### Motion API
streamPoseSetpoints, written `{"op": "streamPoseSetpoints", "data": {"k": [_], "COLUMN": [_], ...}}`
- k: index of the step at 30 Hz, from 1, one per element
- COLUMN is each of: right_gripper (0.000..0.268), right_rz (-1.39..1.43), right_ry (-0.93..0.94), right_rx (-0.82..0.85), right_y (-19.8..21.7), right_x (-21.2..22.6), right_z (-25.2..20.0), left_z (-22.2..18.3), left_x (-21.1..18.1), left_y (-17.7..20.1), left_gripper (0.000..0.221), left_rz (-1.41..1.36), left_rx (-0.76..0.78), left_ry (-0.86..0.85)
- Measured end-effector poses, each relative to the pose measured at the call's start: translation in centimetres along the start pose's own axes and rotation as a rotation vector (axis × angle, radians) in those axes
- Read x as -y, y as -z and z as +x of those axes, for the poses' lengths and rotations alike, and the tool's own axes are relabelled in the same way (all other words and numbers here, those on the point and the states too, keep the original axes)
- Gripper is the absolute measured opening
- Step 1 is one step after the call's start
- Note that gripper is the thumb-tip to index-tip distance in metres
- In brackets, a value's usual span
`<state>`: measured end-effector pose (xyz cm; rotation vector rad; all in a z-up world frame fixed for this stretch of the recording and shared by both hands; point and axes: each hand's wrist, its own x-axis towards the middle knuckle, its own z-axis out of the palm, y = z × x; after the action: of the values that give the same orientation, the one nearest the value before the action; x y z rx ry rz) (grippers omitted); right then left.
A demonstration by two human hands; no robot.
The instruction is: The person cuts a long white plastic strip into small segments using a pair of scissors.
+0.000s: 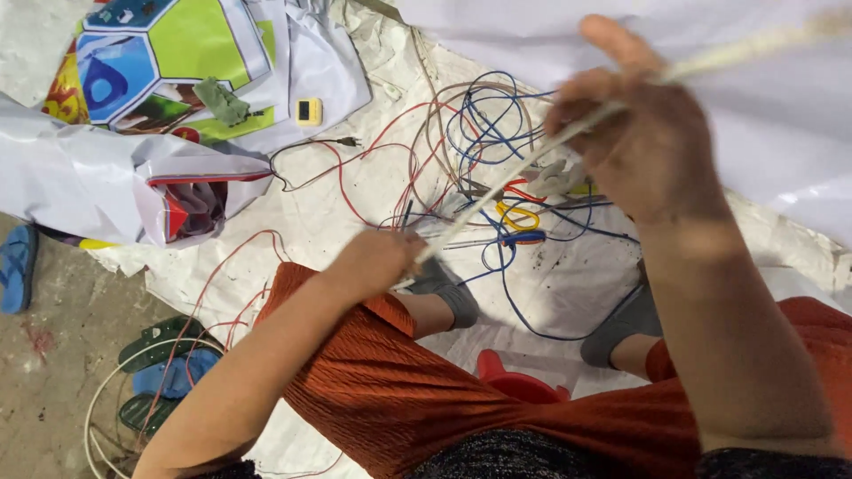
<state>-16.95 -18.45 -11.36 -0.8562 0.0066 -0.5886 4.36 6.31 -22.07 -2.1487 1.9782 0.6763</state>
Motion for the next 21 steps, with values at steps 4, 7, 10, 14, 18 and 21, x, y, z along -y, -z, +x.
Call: {"op": "streamPoseSetpoints", "data": {"k": [4, 7, 10, 14, 18, 21], "right_gripper": [0.034, 0.020, 0.033, 0.016, 0.036, 0.040], "right_rz": [-0.104, -0.108, -0.339, -0.572, -0.310, -0.321], "right_ry": [0.238, 0.205, 0.115, 0.225, -0.136, -0.172], "right_rx": [0.140, -0.080, -0.139, -0.084, -0.315, -0.348], "right_y": [6.4, 6.1, 8.1, 5.2, 2.6, 3.6], "right_x": [0.0, -2.7, -9.9, -17.7, -22.1, -22.2], "right_z": [-3.3, -4.8, -5.4, -6.4, -7.8, -7.9], "left_z": [-0.6, -0.5, 0.4, 1.7, 3.0, 4.2], "left_x": [6.2, 12.0, 14.3, 5.4, -3.0, -1.7], "left_y": [0.0, -0.6, -0.7, 2.2, 1.8, -0.2], "left_gripper": [0.023, 0.015, 0.016, 0.043, 0.075, 0.073], "left_rz": [0.091, 0.303, 0.596, 0.292, 0.037, -0.158], "left_rx": [-0.008, -0.092, -0.165, -0.322, -0.269, -0.037], "left_ry": [0.218, 0.236, 0.485, 0.361, -0.099, -0.072]}}
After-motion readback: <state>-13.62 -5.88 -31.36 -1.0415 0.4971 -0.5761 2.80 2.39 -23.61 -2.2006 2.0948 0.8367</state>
